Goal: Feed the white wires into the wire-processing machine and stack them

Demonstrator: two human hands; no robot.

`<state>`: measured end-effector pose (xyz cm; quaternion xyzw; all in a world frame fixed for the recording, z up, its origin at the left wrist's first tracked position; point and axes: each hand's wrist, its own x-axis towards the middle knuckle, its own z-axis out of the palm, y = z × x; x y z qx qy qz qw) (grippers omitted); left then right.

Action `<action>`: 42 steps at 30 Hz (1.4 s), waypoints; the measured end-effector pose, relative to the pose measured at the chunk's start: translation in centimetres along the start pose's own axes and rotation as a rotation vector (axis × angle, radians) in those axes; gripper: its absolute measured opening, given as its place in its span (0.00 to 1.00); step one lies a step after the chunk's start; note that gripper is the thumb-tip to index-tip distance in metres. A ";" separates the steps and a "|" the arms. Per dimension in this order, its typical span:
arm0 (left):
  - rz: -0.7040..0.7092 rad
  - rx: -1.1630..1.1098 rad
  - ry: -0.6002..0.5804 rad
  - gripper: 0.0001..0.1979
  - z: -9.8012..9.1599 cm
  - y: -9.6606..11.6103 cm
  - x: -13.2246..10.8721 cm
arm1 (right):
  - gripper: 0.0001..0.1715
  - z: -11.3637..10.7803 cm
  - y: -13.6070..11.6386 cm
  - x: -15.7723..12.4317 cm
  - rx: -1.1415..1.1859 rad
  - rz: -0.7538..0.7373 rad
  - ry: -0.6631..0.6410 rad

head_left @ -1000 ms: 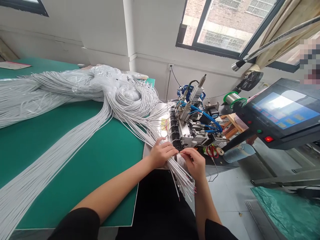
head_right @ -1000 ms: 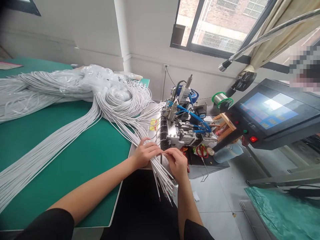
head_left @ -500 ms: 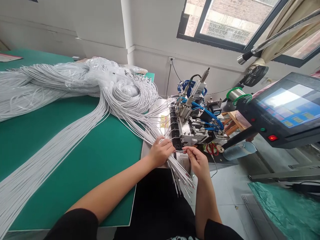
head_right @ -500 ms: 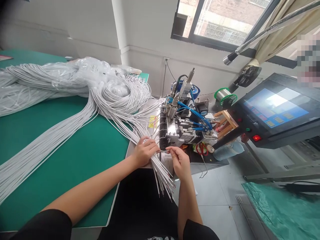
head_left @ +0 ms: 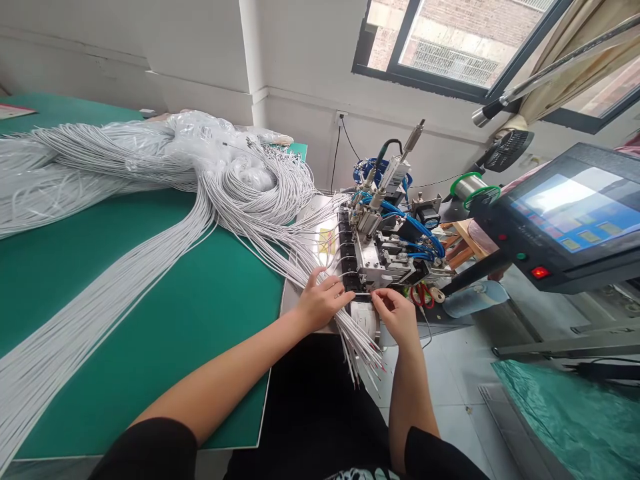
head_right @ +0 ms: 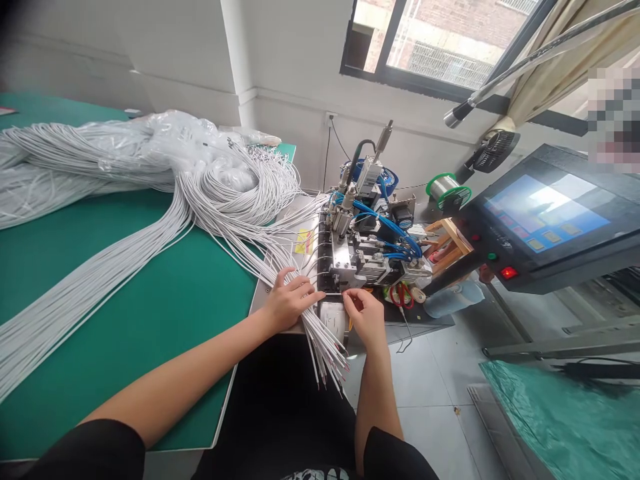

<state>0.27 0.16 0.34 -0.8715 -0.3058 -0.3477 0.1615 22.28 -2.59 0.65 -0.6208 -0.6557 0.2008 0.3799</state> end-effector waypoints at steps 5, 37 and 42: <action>-0.033 0.028 -0.070 0.13 0.8 0.1 -0.1 | 0.21 0.2 0.4 0.5 0.010 0.040 -0.014; -0.124 -0.027 -0.091 0.17 0.8 0.2 -0.2 | 0.20 3.6 3.4 1.4 0.638 0.302 -0.055; -0.104 -0.064 0.008 0.16 0.3 0.5 -0.6 | 0.23 -0.9 3.0 0.9 0.182 0.185 0.168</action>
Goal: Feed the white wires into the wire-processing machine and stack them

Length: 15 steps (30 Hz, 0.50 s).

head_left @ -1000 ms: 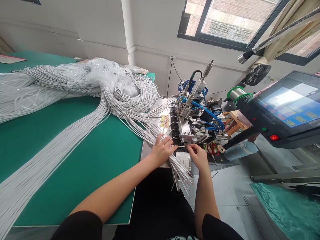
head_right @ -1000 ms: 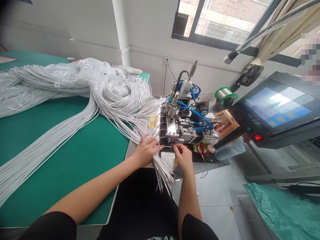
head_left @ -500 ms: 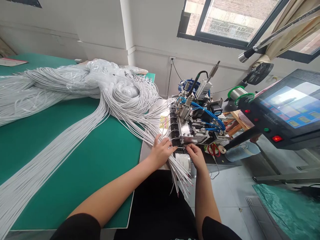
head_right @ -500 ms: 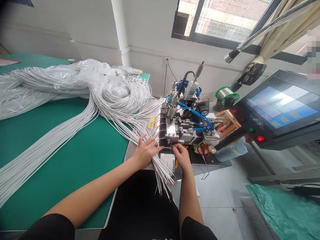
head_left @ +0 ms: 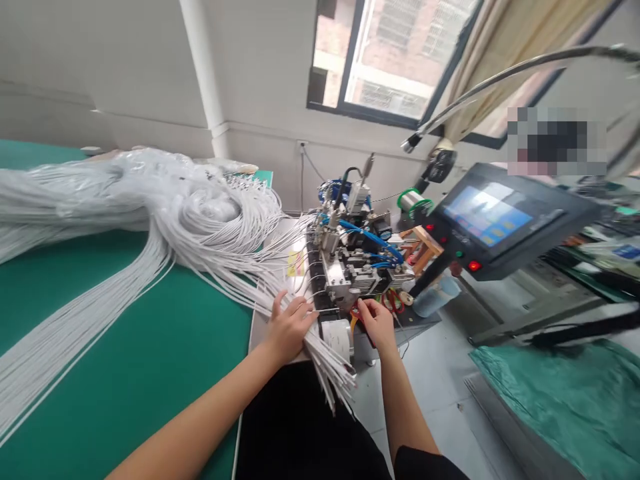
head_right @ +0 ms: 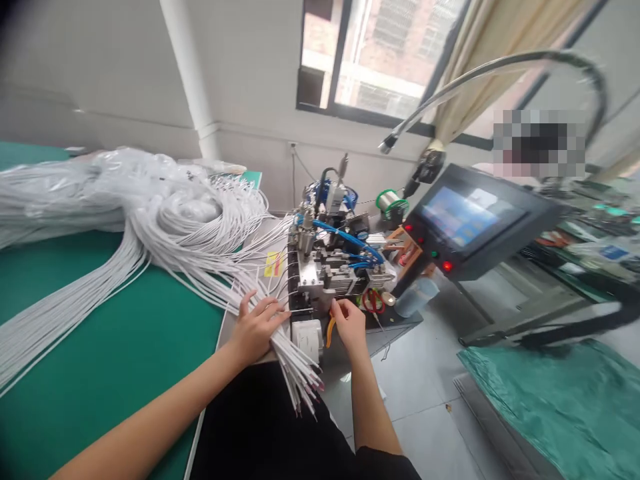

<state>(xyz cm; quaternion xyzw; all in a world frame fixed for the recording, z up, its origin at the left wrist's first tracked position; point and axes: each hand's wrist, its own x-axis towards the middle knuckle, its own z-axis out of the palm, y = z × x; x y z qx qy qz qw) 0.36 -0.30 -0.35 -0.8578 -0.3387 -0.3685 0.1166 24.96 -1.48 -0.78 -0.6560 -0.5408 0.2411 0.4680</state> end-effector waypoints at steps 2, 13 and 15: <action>-0.003 -0.018 0.005 0.18 -0.1 0.0 -0.1 | 0.22 -3.2 -1.2 1.2 -0.186 -0.048 0.187; -0.044 -0.075 -0.002 0.21 0.2 0.2 -0.5 | 0.30 -15.6 -8.5 10.8 -1.021 0.021 0.424; -0.051 -0.087 0.006 0.21 0.2 0.2 -0.6 | 0.29 -16.3 -8.9 11.7 -1.032 0.084 0.436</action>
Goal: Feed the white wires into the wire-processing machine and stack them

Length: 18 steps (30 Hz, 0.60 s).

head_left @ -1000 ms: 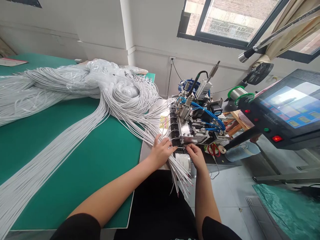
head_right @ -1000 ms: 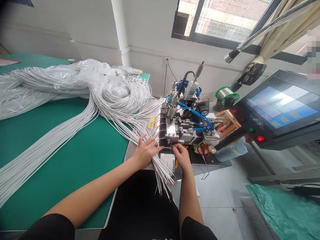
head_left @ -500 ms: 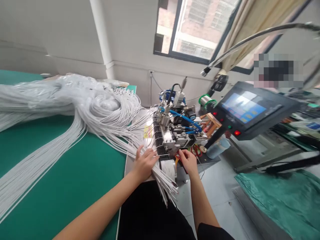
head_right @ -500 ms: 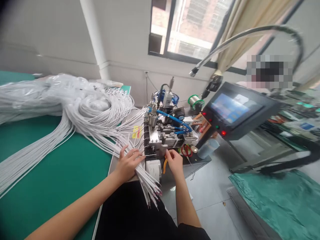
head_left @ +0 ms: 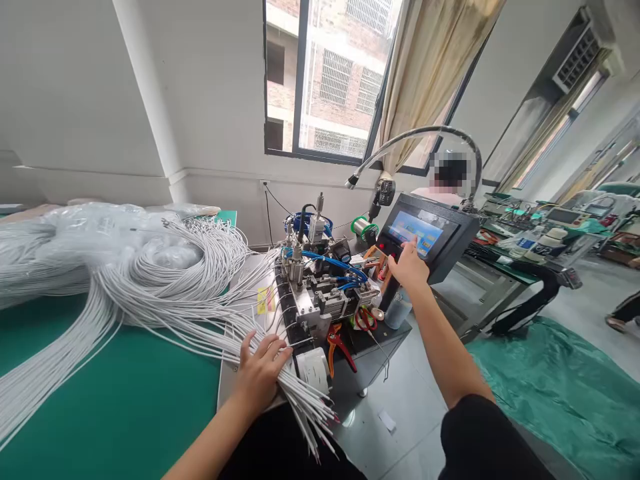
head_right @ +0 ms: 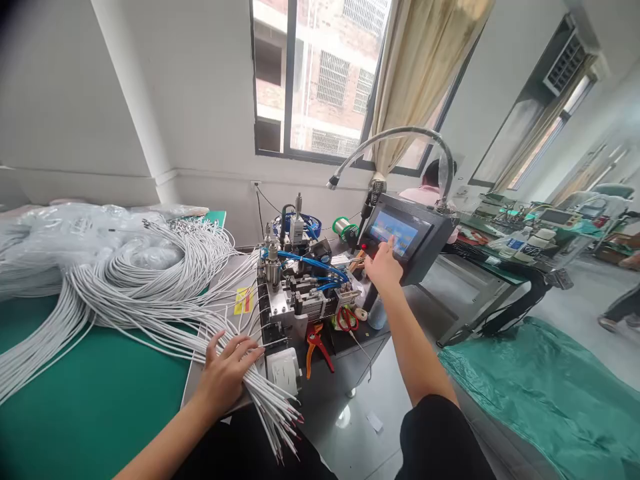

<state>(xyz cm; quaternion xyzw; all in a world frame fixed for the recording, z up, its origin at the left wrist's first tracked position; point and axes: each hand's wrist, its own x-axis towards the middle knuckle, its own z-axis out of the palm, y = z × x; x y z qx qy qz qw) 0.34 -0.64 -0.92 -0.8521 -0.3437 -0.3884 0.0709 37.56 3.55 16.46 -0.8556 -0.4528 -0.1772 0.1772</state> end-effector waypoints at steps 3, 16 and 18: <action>0.001 -0.001 0.001 0.22 0.1 -0.1 -0.1 | 0.28 -0.2 0.0 1.1 -0.010 0.067 -0.054; 0.012 -0.013 0.001 0.22 -0.5 0.0 0.0 | 0.30 -1.6 -1.3 4.0 -0.010 -0.032 -0.192; 0.006 -0.010 -0.002 0.22 -0.4 -0.1 -0.1 | 0.26 -1.7 -1.1 3.0 -0.002 -0.097 -0.241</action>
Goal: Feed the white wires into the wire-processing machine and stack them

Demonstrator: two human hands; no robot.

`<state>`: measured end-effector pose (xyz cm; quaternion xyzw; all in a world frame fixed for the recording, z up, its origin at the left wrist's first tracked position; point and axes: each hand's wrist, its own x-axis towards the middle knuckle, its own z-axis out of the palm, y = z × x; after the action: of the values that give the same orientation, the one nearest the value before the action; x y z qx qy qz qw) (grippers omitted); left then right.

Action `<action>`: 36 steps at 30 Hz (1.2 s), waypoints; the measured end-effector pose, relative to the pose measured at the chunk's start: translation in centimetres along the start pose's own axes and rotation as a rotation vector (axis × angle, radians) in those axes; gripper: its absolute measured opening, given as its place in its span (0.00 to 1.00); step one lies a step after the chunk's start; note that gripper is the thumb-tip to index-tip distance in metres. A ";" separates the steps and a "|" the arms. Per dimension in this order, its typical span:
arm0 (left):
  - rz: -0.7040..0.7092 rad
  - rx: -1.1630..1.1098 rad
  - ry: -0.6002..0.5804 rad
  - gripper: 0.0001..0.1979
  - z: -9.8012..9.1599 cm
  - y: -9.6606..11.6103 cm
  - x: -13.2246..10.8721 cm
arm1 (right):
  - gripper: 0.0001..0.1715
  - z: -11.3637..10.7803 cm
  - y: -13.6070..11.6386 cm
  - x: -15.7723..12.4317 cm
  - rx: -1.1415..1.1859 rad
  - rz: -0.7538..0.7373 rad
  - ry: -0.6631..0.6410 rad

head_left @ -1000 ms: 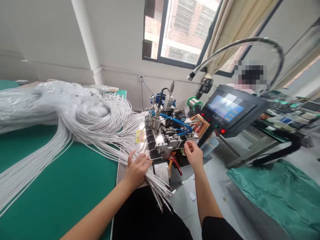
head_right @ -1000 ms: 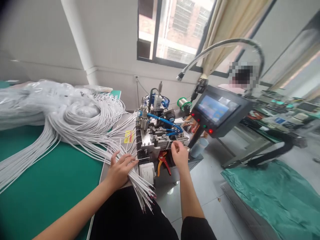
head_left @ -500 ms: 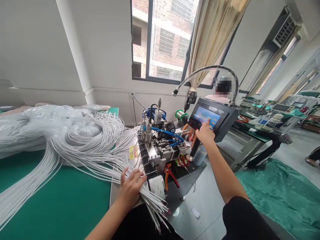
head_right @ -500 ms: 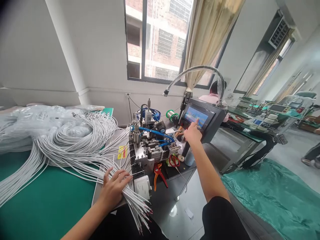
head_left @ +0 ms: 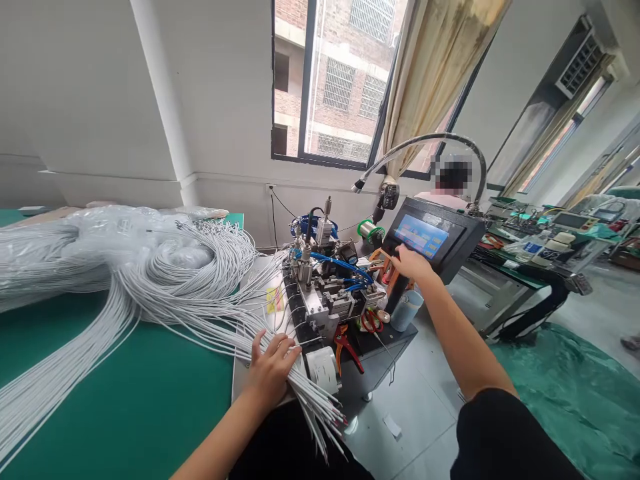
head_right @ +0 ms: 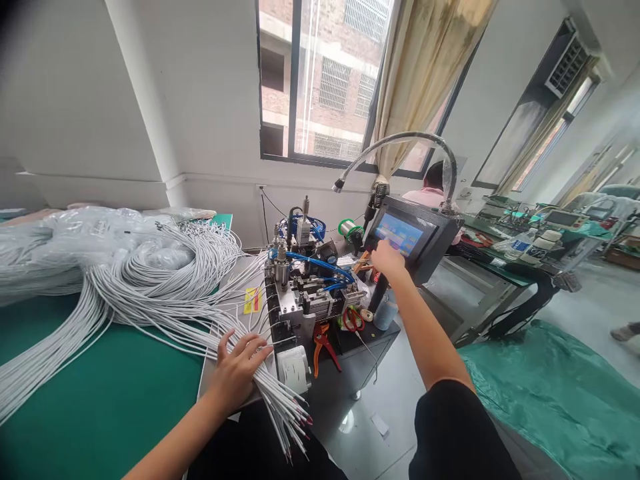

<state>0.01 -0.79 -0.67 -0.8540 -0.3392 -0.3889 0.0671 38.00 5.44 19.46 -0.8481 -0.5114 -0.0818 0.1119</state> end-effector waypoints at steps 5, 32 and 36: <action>-0.005 0.014 0.024 0.20 0.2 0.0 0.0 | 0.20 2.2 1.1 -4.6 0.247 -0.394 -0.526; -0.020 0.008 -0.043 0.19 0.5 -0.2 0.3 | 0.21 1.3 -0.1 -3.5 0.124 -0.465 -0.456; -0.025 0.005 -0.074 0.18 0.3 -0.3 0.4 | 0.26 1.8 -0.5 -9.3 0.202 -0.608 -0.532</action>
<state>0.19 -0.22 -0.63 -0.8633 -0.3530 -0.3570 0.0519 33.33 -1.72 15.40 -0.6348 -0.7550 0.1617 0.0293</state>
